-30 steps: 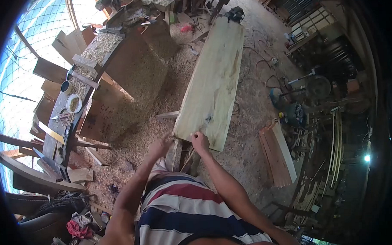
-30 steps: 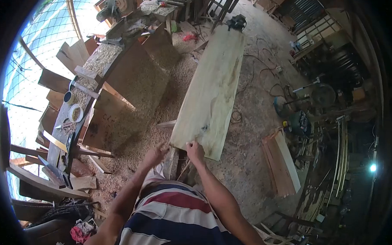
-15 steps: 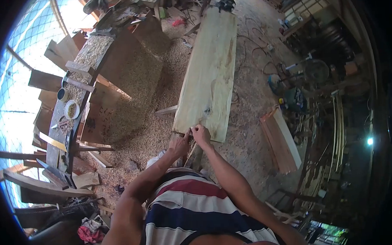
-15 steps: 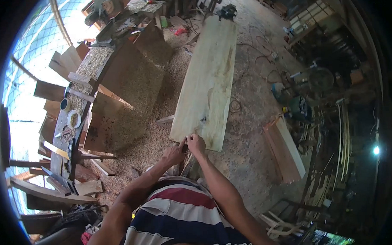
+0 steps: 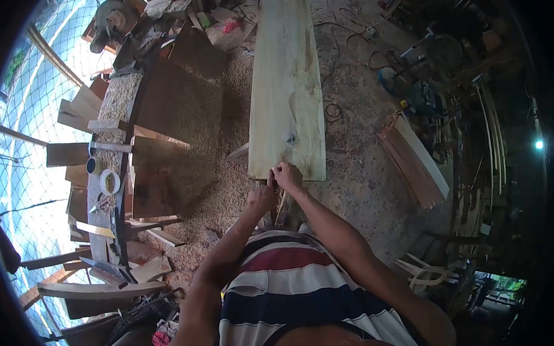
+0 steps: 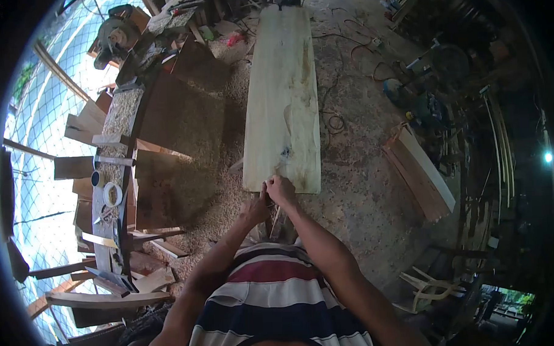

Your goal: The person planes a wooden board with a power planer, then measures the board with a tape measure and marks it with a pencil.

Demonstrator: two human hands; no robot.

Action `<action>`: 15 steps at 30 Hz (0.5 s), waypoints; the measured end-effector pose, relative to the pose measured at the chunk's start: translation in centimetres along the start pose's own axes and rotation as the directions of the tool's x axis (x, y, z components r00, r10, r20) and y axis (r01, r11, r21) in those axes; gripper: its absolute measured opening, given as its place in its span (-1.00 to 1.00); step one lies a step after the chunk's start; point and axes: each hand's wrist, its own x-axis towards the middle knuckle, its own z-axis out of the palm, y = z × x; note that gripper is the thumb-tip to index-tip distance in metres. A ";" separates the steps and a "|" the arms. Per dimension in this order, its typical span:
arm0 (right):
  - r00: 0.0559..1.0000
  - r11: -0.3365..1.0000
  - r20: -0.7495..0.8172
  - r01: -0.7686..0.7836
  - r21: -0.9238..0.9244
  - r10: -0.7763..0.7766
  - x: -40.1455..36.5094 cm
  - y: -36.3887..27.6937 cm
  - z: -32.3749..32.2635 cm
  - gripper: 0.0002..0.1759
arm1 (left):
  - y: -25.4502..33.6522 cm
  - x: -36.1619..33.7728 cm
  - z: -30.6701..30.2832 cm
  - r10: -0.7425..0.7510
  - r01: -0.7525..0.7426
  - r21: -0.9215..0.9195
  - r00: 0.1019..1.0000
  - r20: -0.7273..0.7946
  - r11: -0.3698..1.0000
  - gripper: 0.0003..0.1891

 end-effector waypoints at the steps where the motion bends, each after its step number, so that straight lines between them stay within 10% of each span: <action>1: 1.000 1.000 -0.010 0.002 -0.012 -0.002 0.0 0.1 0.2 -0.63 | 0.2 -0.1 -0.1 -0.001 0.001 -0.007 1.000 -0.003 1.000 0.01; 13: 0.983 0.993 0.151 0.093 0.073 -0.104 2.4 1.3 -0.5 -0.61 | 1.5 -0.6 -1.1 -0.053 0.053 0.028 0.999 0.008 0.998 0.02; 15: 0.993 0.993 -0.059 0.107 0.054 -0.103 2.8 0.9 -0.4 -0.59 | 1.6 -0.2 -0.4 -0.071 0.071 0.031 0.997 -0.007 0.997 0.01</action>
